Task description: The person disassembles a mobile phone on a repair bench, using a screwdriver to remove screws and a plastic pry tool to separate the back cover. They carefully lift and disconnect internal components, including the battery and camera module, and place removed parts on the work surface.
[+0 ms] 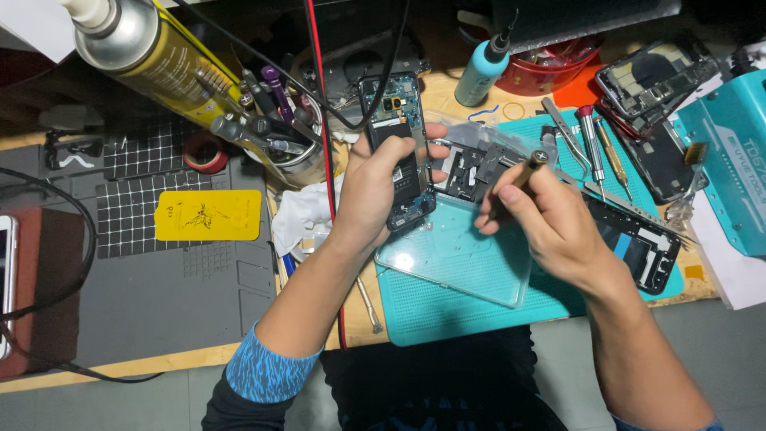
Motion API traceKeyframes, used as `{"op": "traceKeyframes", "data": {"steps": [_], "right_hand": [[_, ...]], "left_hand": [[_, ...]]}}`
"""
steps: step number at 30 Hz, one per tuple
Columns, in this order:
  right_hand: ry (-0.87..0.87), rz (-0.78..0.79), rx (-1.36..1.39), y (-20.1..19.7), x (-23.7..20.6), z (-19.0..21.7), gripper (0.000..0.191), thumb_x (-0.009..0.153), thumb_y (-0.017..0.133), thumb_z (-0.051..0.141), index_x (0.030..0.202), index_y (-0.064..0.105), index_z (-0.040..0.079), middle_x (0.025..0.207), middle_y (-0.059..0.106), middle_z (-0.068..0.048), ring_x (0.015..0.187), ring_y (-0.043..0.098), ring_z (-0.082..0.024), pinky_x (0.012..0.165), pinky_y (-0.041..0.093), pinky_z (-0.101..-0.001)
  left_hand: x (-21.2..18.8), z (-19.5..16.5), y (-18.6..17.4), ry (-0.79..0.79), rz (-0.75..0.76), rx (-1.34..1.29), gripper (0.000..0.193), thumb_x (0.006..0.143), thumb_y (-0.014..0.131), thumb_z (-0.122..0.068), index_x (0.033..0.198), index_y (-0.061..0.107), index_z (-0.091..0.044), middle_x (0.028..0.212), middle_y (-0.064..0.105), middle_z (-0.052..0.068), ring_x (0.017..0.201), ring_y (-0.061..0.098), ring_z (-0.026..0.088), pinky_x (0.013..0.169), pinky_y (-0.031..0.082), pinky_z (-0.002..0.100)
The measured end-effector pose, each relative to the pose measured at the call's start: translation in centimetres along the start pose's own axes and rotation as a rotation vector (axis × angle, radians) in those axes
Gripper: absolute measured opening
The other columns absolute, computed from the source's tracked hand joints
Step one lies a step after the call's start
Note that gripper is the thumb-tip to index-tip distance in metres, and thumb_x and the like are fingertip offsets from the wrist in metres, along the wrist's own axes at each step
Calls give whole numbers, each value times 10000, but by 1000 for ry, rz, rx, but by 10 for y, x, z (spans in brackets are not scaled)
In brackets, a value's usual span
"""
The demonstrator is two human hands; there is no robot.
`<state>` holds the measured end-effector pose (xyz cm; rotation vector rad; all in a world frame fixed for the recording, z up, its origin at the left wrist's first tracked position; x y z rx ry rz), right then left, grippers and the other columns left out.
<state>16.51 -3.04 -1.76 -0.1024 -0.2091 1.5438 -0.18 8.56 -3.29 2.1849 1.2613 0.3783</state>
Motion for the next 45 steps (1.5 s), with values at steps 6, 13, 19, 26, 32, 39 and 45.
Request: {"op": "traceKeyframes", "data": {"steps": [6,13,19,26,32,39,45], "right_hand": [[30,-38,-160,-6,0,4,178,1089,452,151,1044,537,1,930,766,-94,842,715,-141,755,580,-282],[-228,-175,-424,-19,-2,23,104,1000,689,82,999,706,-21,1046,665,-103,890,612,-135,770,483,-253],[-130,-311,-235,-30,-4,16,96,988,719,21,1072,725,-24,992,711,-45,857,628,-89,761,494,-222],[-68,-213,-128,-14,7,13,154,969,720,27,1116,740,-10,963,735,-58,835,658,-82,745,521,-218],[-42,-34,-185,15,29,18,184,933,714,46,1108,718,-12,979,765,-63,920,731,-105,821,592,-247],[-19,-41,-145,6,30,18,167,955,694,42,1110,688,-18,1010,752,-66,933,728,-110,839,589,-250],[53,-214,-94,-24,5,1,165,957,726,33,1113,690,-7,999,727,-39,856,647,-73,741,513,-217]], "left_hand": [[0,0,1,1,7,-15,264,994,501,-60,1172,642,75,1149,713,200,978,716,240,781,636,373],[0,-1,1,-8,5,9,275,982,493,-61,1178,630,74,1152,711,198,969,723,241,780,636,376],[2,-9,-1,2,-5,16,304,977,479,-52,1191,625,106,1151,712,217,945,719,244,782,641,390],[1,-19,-6,23,-21,-11,320,972,477,-61,1230,586,95,1155,703,218,956,709,244,779,641,385],[0,-19,-10,5,-40,30,321,969,487,-68,1227,586,96,1145,704,219,961,714,246,766,645,383],[-4,-21,-13,1,-45,64,306,978,506,-77,1211,595,99,1138,711,208,961,723,245,760,648,380],[-6,-7,-7,-34,-26,66,274,976,502,-52,1199,606,68,1145,709,198,956,715,234,759,628,361]]}}
Point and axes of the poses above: each hand's wrist, its own x-axis towards the middle knuckle, its own y-axis out of the palm, z = x × y, the point moved 6 cm from there along x, towards the middle knuckle
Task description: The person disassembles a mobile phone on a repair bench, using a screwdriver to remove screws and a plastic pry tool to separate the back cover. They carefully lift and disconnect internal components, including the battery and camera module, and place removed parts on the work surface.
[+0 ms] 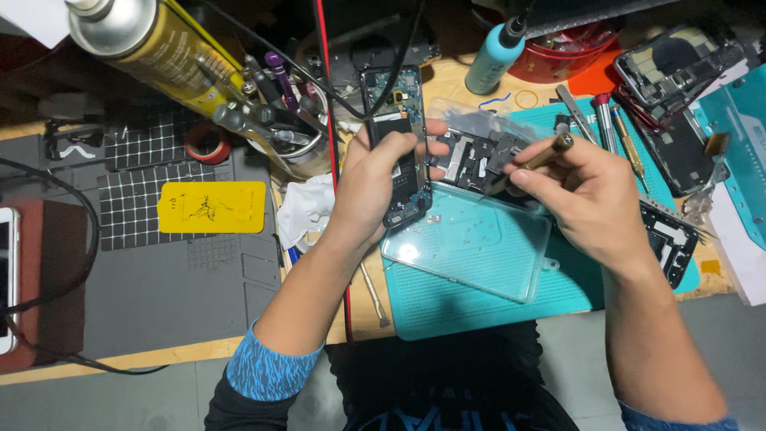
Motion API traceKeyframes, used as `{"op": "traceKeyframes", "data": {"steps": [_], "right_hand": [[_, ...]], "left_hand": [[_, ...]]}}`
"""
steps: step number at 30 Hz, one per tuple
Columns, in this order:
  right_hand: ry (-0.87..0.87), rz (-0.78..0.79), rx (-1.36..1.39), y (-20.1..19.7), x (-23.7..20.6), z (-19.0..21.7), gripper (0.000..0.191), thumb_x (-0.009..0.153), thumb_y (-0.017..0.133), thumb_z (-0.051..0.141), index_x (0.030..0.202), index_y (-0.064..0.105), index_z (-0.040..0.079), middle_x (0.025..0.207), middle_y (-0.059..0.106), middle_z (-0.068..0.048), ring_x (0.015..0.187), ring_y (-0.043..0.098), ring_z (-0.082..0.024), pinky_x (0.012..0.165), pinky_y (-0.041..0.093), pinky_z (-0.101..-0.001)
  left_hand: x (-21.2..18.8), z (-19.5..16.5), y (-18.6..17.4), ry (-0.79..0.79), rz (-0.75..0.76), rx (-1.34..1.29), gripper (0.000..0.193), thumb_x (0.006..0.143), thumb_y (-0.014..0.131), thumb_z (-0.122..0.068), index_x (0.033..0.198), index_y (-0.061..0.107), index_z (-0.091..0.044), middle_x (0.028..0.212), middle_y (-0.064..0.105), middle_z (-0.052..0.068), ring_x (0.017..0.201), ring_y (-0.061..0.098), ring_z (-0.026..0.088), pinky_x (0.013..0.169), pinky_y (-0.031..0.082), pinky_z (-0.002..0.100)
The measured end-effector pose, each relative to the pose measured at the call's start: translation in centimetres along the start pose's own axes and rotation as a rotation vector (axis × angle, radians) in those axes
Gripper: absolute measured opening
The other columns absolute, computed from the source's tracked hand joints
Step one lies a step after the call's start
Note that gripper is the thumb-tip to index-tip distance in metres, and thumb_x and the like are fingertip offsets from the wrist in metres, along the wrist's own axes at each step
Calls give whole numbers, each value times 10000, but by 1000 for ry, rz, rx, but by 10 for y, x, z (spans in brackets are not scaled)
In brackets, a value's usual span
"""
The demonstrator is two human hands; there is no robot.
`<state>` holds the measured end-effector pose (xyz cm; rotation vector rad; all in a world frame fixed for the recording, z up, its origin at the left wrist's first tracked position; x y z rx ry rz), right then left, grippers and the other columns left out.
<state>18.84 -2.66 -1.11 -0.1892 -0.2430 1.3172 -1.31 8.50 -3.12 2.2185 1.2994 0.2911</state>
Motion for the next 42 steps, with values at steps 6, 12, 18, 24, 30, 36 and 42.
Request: {"op": "traceKeyframes", "data": {"steps": [6,12,18,24,30,36,42], "right_hand": [[-3,15,20,-1,-5,-13,143,952,740,45,1076,690,-6,949,710,-17,849,655,-57,758,530,-208],[-17,25,-23,4,-4,-9,154,944,747,58,1077,694,-1,942,710,-12,836,645,-53,741,516,-205],[-6,-7,-63,2,-5,-6,158,939,751,60,1077,696,6,925,703,-8,818,637,-48,722,506,-204],[26,87,-16,8,-10,-6,143,916,739,49,1047,704,4,906,731,-17,810,668,-54,705,513,-205],[29,116,-83,13,-12,-6,130,895,752,51,1011,721,0,876,741,-18,776,664,-57,674,511,-209],[18,122,-56,15,-13,-9,141,898,750,52,1024,720,-5,887,731,-18,787,658,-55,690,513,-205],[12,135,-37,16,-12,-9,136,899,744,45,1022,718,-6,893,728,-13,796,661,-48,696,516,-196]], "left_hand": [[-1,13,6,-13,46,25,252,972,499,-24,1176,619,64,1154,714,187,971,717,225,771,632,356],[1,9,4,-3,30,30,252,971,488,-37,1156,631,56,1134,722,179,945,725,213,750,636,346],[-1,9,3,-69,5,49,268,959,490,-57,1148,653,42,1039,732,171,753,705,195,616,598,343],[1,7,4,-26,26,24,274,970,497,-60,1161,654,57,1073,729,176,865,715,208,683,621,356],[2,9,0,2,33,-40,271,978,503,-57,1205,606,51,1138,712,183,943,712,227,744,629,359],[2,8,0,-1,26,-39,280,978,507,-56,1223,586,57,1147,707,191,949,711,233,752,629,363],[0,1,2,3,25,-24,286,978,501,-60,1222,577,67,1149,706,194,946,712,234,756,631,365]]}}
Point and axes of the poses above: each hand's wrist, its own x-axis towards the middle knuckle, its own y-axis out of the palm, z = x × y, the point moved 6 cm from there along x, towards the middle knuckle
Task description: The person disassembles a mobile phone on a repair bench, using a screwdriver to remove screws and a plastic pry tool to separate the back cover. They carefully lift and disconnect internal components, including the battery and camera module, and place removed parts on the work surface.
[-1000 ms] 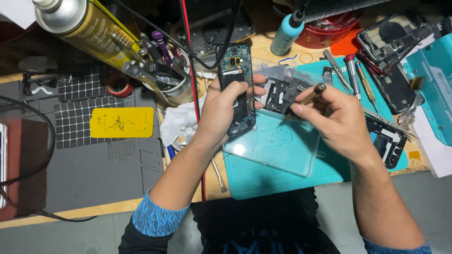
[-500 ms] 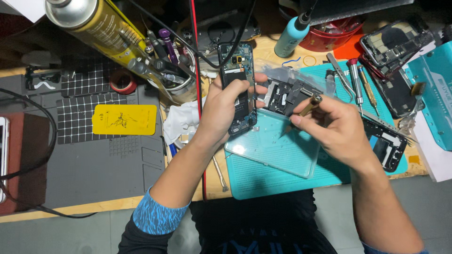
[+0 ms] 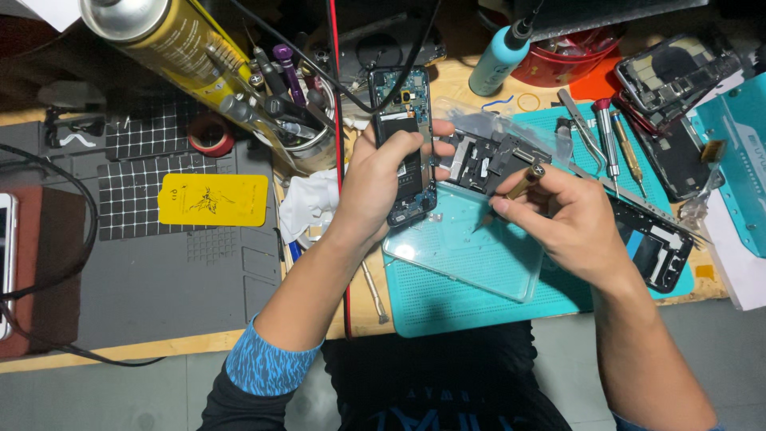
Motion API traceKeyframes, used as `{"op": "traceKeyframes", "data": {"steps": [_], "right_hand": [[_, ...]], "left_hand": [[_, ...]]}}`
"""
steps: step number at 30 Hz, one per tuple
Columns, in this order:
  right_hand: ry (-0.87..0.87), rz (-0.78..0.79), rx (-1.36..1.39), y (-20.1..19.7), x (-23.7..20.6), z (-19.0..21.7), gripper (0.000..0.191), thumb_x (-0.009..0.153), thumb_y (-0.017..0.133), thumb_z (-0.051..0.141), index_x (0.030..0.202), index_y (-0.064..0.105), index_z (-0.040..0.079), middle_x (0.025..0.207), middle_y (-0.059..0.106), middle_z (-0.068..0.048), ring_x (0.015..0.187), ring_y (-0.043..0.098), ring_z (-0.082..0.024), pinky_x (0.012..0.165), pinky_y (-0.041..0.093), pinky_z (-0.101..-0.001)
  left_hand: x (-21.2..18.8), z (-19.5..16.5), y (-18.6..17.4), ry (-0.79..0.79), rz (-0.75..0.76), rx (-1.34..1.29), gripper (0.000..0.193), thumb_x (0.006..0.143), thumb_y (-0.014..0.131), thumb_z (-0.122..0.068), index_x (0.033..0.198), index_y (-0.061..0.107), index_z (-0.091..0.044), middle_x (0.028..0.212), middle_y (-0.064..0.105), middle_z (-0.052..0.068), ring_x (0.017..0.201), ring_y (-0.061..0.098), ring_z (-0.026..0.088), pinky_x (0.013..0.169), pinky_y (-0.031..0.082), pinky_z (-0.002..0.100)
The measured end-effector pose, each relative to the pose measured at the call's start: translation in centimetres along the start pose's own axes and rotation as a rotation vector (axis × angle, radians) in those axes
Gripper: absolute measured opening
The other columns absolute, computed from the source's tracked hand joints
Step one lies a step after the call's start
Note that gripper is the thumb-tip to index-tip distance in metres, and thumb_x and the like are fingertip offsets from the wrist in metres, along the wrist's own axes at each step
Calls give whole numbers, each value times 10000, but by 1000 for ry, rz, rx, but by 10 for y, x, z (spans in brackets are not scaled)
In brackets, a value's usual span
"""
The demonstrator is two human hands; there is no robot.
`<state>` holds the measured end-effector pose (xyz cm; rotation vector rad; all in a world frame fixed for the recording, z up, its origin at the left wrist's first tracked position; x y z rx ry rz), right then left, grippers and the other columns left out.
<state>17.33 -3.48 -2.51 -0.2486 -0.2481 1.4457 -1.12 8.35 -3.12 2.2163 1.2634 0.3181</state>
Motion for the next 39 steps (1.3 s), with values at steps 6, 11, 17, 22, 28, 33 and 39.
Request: {"op": "traceKeyframes", "data": {"steps": [6,11,17,22,28,33,39], "right_hand": [[-21,-14,0,2,-1,7,127,921,747,36,1034,720,-13,869,703,-14,771,617,-53,676,488,-205],[-81,-50,-61,2,0,16,117,925,737,28,1032,715,-13,888,724,-26,797,669,-66,702,529,-215],[-82,-202,-141,-15,1,15,138,945,741,24,1073,709,-18,938,740,-33,842,689,-77,758,548,-218],[-38,-181,-105,-18,1,8,137,938,746,26,1064,713,-17,902,729,-34,802,673,-70,714,532,-219],[-19,-131,-97,-13,5,7,124,927,745,43,1035,720,-11,887,724,-16,779,640,-45,685,506,-200],[-3,-126,-121,-14,4,7,115,926,748,51,1025,726,-4,862,713,-11,756,618,-40,662,484,-200],[-5,-144,-113,-14,5,6,119,920,756,47,1025,728,-2,855,712,-6,752,618,-37,662,484,-197]], "left_hand": [[1,-7,-3,13,-10,24,316,991,499,-78,1226,592,111,1163,708,207,989,722,247,782,642,379],[1,-9,-4,16,-15,5,332,986,495,-81,1245,579,109,1178,701,219,1004,721,265,795,642,390],[1,-18,-9,63,-6,-47,298,979,502,-69,1220,578,90,1174,697,234,997,716,276,802,647,411],[1,-17,-9,57,-13,-51,289,984,508,-65,1215,584,92,1167,701,230,987,720,264,798,647,406],[0,-15,-5,37,-14,-46,307,982,510,-60,1232,587,101,1148,708,223,959,718,255,780,640,392],[-2,-17,-3,28,-30,-31,304,977,509,-58,1228,578,98,1142,709,222,957,724,256,771,639,386],[-1,-17,-2,25,-18,-34,310,980,505,-61,1234,572,103,1150,704,222,970,718,254,777,635,385]]}}
Point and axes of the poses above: each hand's wrist, its own x-axis towards the middle knuckle, its own y-axis out of the palm, z = x × y, the point moved 6 cm from there along x, towards the middle knuckle
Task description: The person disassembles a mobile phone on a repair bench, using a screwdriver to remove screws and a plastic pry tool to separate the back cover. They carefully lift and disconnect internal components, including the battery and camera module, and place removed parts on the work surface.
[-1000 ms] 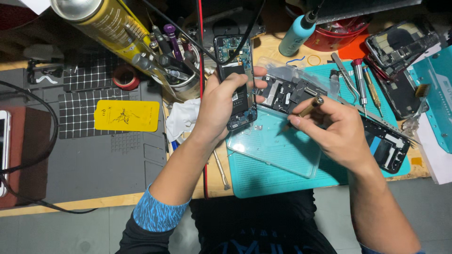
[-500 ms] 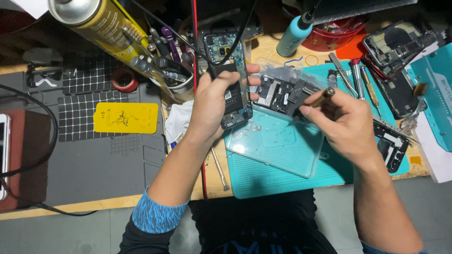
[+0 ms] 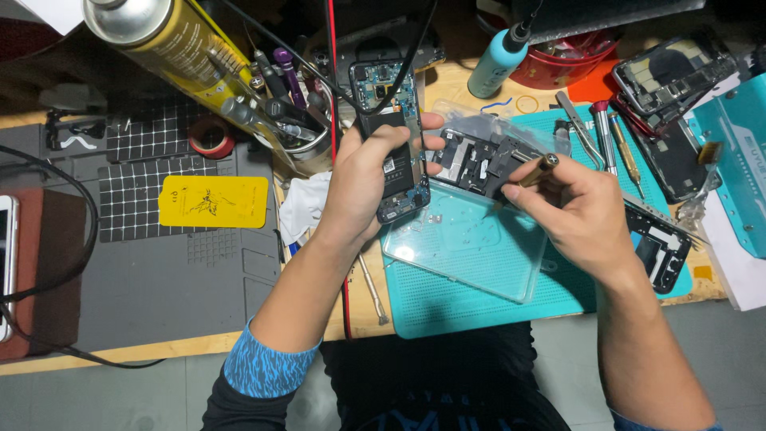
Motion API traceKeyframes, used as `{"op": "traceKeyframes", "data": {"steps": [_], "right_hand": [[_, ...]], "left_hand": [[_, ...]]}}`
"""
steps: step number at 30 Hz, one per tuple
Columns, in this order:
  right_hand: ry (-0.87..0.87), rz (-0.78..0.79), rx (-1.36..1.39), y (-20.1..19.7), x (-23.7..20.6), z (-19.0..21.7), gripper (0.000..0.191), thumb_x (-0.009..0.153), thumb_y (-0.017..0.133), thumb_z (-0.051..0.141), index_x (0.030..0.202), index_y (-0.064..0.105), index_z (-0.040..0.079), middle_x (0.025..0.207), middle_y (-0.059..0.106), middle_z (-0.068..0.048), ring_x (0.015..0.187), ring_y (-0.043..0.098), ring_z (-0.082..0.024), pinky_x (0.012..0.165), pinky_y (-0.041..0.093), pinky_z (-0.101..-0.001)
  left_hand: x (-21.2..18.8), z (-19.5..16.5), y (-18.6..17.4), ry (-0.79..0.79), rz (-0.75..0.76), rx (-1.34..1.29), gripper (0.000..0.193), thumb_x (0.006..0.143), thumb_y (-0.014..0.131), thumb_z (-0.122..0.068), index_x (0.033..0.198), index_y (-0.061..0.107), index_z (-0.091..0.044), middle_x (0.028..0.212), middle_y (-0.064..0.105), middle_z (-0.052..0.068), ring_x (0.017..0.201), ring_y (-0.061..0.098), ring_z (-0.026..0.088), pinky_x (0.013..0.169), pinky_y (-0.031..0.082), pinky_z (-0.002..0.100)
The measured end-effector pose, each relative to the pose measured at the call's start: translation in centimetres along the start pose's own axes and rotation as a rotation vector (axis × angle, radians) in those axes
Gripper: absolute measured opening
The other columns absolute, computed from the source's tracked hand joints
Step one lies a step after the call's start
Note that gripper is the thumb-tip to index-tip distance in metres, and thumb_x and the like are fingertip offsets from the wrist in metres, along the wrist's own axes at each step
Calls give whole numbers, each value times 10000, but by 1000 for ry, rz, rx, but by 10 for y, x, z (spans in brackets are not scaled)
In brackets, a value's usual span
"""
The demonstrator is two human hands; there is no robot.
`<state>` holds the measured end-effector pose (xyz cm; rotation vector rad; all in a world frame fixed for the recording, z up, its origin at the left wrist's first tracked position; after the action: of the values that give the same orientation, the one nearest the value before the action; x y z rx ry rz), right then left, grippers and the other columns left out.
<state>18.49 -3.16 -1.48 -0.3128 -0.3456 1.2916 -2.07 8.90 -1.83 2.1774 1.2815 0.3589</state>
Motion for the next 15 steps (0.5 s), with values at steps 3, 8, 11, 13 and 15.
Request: {"op": "traceKeyframes", "data": {"steps": [3,8,11,13,15], "right_hand": [[-11,-29,-10,-3,-2,1,122,915,759,43,1022,723,-4,855,711,-4,757,629,-38,674,496,-195],[-9,-28,5,-4,-3,-1,124,913,756,38,1024,720,-4,863,715,-2,765,643,-44,682,511,-200],[-1,5,50,1,-1,-4,119,918,756,36,1023,719,-8,884,713,-6,781,631,-42,691,506,-203],[-18,28,54,3,-1,-4,118,919,753,35,1022,717,-10,904,715,-10,797,635,-41,706,514,-204],[-9,3,48,0,-2,-4,127,912,758,41,1024,720,-4,888,721,-8,791,647,-39,702,516,-193]], "left_hand": [[-1,0,0,-1,-3,6,312,981,505,-66,1235,570,103,1154,703,220,975,716,254,783,635,384],[-2,1,2,-11,2,22,318,976,499,-69,1240,566,95,1153,701,216,979,714,251,784,637,383],[-3,1,3,-14,6,30,310,979,496,-66,1224,574,107,1158,702,220,983,717,256,785,638,385],[-3,1,4,-15,4,29,304,982,498,-61,1213,583,118,1161,703,225,983,716,259,788,637,387],[-3,0,4,-12,3,26,301,979,494,-62,1209,583,111,1158,702,225,980,716,258,786,638,384]]}}
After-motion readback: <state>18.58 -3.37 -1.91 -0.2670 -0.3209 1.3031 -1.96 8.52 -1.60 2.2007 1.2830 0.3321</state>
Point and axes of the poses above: each hand's wrist, its own x-axis towards the middle knuckle, its own y-axis out of the palm, z = x × y, the point moved 6 cm from there along x, towards the middle knuckle
